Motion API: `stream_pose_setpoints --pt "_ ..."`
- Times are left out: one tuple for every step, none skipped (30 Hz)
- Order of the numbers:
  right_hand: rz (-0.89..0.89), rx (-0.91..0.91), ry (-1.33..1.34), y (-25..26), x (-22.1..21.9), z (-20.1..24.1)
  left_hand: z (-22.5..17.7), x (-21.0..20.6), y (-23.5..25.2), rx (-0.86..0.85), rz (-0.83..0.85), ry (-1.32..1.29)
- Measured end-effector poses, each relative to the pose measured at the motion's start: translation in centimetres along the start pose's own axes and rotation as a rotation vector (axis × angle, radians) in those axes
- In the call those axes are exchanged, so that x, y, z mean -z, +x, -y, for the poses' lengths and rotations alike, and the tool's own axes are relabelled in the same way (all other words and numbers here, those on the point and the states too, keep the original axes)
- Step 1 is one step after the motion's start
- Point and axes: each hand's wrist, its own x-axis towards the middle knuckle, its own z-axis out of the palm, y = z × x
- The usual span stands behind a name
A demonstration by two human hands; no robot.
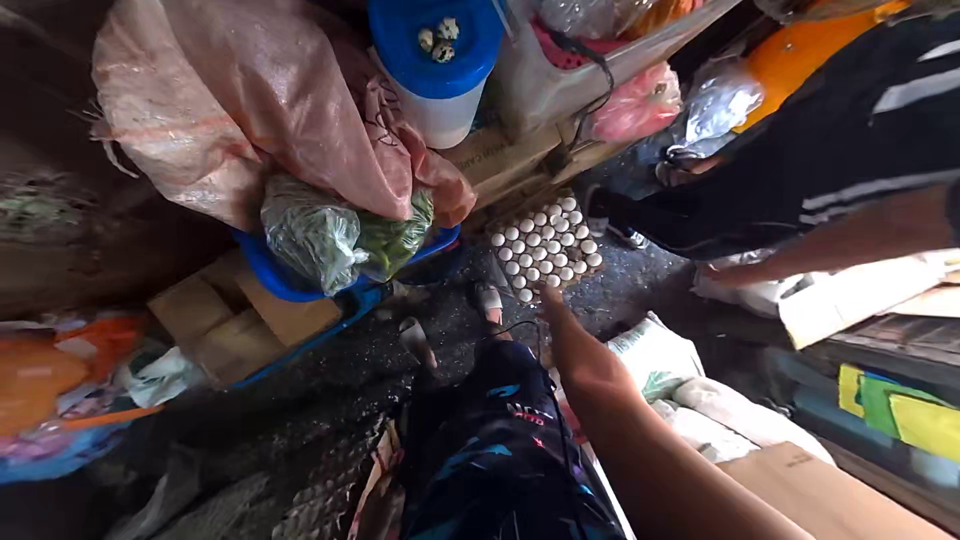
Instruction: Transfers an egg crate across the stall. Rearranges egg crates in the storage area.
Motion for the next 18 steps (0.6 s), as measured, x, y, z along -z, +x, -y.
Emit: stream_pose_setpoints --pt "0.005 -0.004 0.016 1.0 -0.2 -0.1 0.2 -1.2 0.2 0.003 -0.072 0.116" --pt "0.002 0.0 0.03 1.7 -0.4 -0.3 6.3 -2.3 4.3 -0.421 -0.291 0.191" --pt "0.007 0.0 0.038 1.9 -0.6 -0.3 10.1 -2.4 8.5 -0.555 -0.342 0.164" --pt "0.014 0.01 0.032 1.7 -0.7 -0.1 11.9 -2.3 11.0 -0.533 -0.328 0.097" --pt "0.021 0.027 -0.001 1.2 -0.8 0.0 12.5 -2.4 12.0 -0.471 -0.318 0.036" --pt "0.033 0.042 -0.056 0.5 -0.8 0.1 12.8 -2.5 12.2 -0.429 -0.326 0.015" --pt "0.049 0.067 -0.116 -0.2 -0.8 0.3 13.0 -2.5 12.3 -0.419 -0.338 0.004" --pt "0.057 0.101 -0.167 -1.0 -0.9 0.5 13.0 -2.4 12.1 -0.417 -0.341 0.0" --pt "0.045 0.129 -0.21 -1.5 -1.2 0.6 12.6 -2.2 11.7 -0.412 -0.34 0.005" --pt "0.028 0.124 -0.255 -2.1 -1.5 0.6 12.5 -1.8 11.0 -0.413 -0.332 0.017" --pt "0.015 0.107 -0.298 -3.0 -1.7 0.5 12.7 -1.2 10.5 -0.408 -0.315 0.007" --pt "0.0 0.104 -0.35 -3.6 -2.0 0.5 13.3 -0.6 10.6 -0.386 -0.305 -0.011" --pt "-0.004 0.114 -0.414 -3.8 -2.3 0.5 14.6 0.1 11.4 -0.361 -0.3 -0.02" --pt "-0.004 0.129 -0.475 -3.7 -2.6 0.2 16.2 0.9 12.1 -0.348 -0.295 -0.034" --pt "-0.005 0.152 -0.531 -3.8 -3.1 -0.1 17.8 2.0 12.7 -0.342 -0.307 -0.061" --pt "0.002 0.174 -0.586 -4.1 -3.8 -0.1 19.4 3.2 13.4 -0.329 -0.34 -0.09" --pt "0.018 0.183 -0.632 -4.7 -4.4 -0.2 21.1 4.2 13.8 -0.293 -0.379 -0.127" --pt "0.033 0.196 -0.676 -5.2 -4.8 -0.7 22.8 5.0 13.8 -0.24 -0.412 -0.197"
